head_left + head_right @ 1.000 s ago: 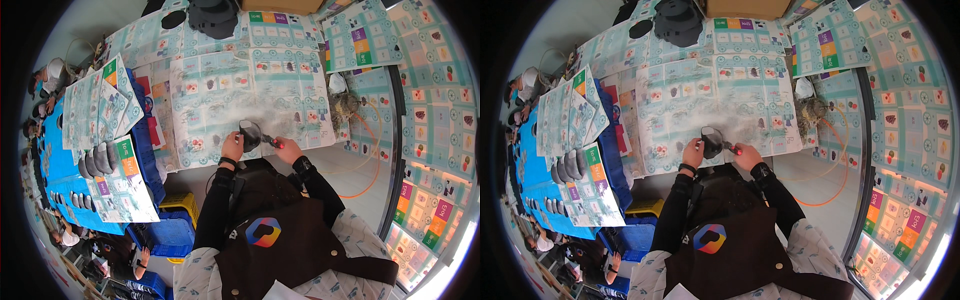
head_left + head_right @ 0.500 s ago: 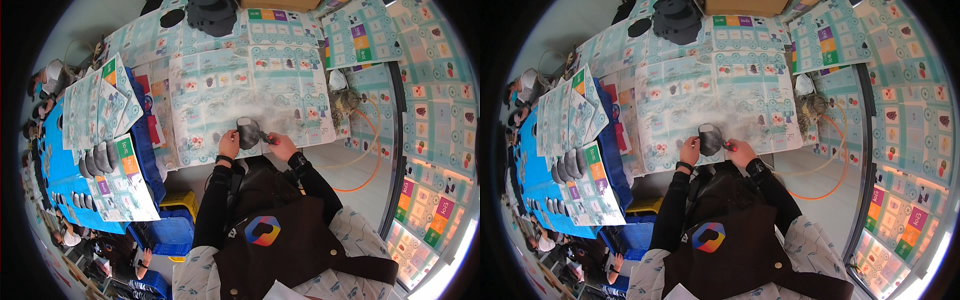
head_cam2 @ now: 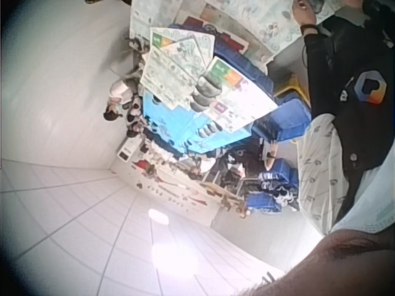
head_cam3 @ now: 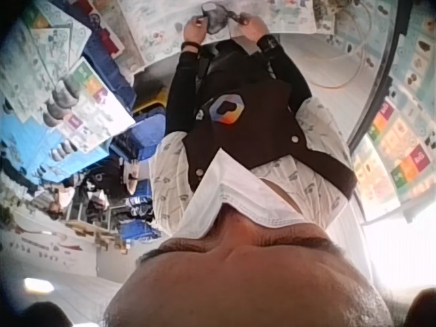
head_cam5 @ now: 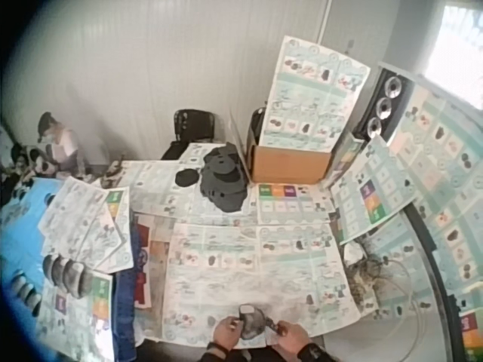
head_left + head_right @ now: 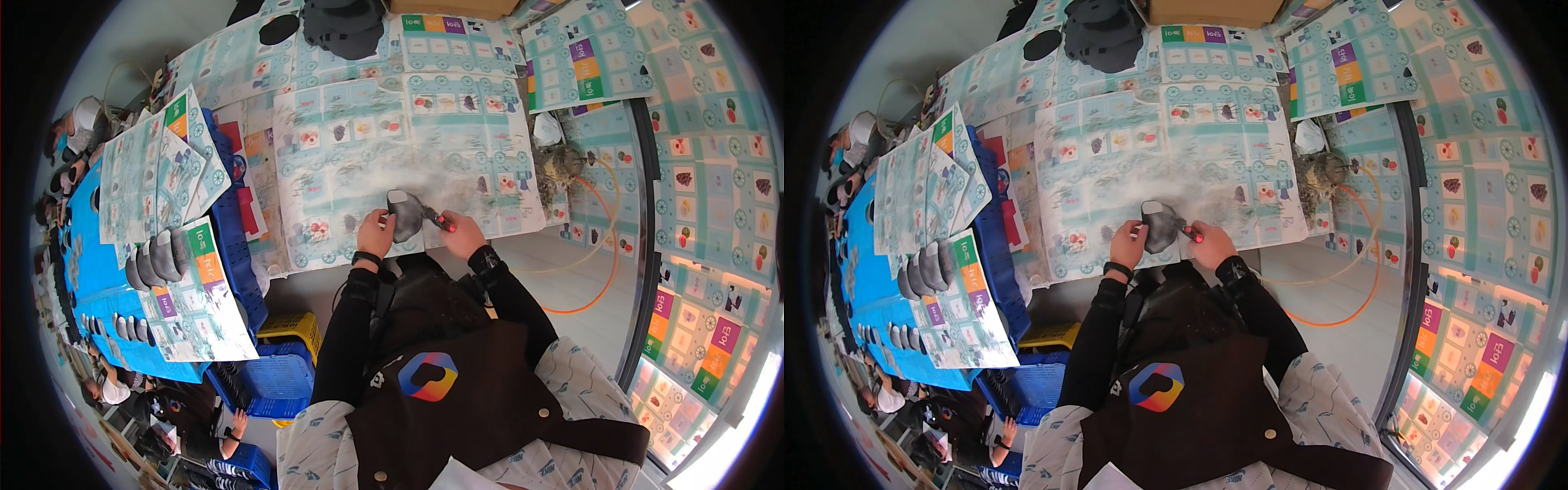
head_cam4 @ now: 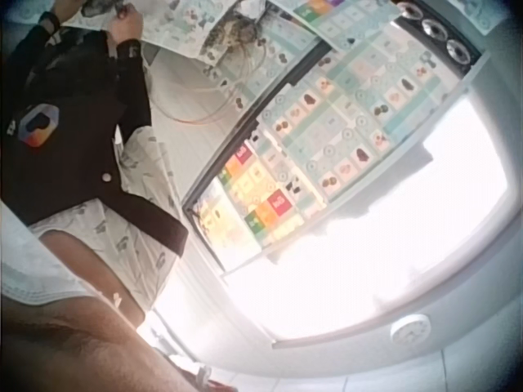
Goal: Manually assemble and glue shoe components in a factory setting.
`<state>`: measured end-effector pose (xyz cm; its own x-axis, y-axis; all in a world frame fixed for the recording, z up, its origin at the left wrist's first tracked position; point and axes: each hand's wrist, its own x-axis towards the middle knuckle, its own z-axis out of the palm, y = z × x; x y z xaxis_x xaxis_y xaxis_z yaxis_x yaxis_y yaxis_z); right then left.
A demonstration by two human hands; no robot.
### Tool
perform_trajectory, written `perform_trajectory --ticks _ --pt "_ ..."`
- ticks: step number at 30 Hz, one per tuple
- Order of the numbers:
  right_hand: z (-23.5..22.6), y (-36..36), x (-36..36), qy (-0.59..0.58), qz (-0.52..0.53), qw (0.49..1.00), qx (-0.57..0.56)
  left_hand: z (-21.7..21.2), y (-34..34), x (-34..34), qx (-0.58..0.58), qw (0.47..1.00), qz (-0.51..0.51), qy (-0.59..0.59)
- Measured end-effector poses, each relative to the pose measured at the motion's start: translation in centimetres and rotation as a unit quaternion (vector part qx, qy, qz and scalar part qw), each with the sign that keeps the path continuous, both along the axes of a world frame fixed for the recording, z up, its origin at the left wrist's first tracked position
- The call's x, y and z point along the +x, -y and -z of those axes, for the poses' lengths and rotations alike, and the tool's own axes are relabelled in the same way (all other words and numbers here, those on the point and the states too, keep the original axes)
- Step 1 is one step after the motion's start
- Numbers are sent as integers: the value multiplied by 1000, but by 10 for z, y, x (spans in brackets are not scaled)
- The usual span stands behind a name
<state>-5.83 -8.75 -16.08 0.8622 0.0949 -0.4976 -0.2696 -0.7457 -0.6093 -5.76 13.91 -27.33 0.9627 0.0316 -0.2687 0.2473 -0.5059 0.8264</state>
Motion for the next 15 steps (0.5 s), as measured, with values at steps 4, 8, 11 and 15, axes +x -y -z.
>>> perform_trajectory --ticks 4,8,11,15 --pt "7 5 -4 -1 13 999 -32 -1 4 4 27 1000 8 2" --pt "27 3 -18 -71 13 995 75 14 -6 2 49 999 3 19" --pt "54 8 -8 -99 70 963 242 24 -6 12 60 998 -19 -21" --pt "24 -26 15 -118 95 970 193 22 -23 6 71 995 -43 -55"
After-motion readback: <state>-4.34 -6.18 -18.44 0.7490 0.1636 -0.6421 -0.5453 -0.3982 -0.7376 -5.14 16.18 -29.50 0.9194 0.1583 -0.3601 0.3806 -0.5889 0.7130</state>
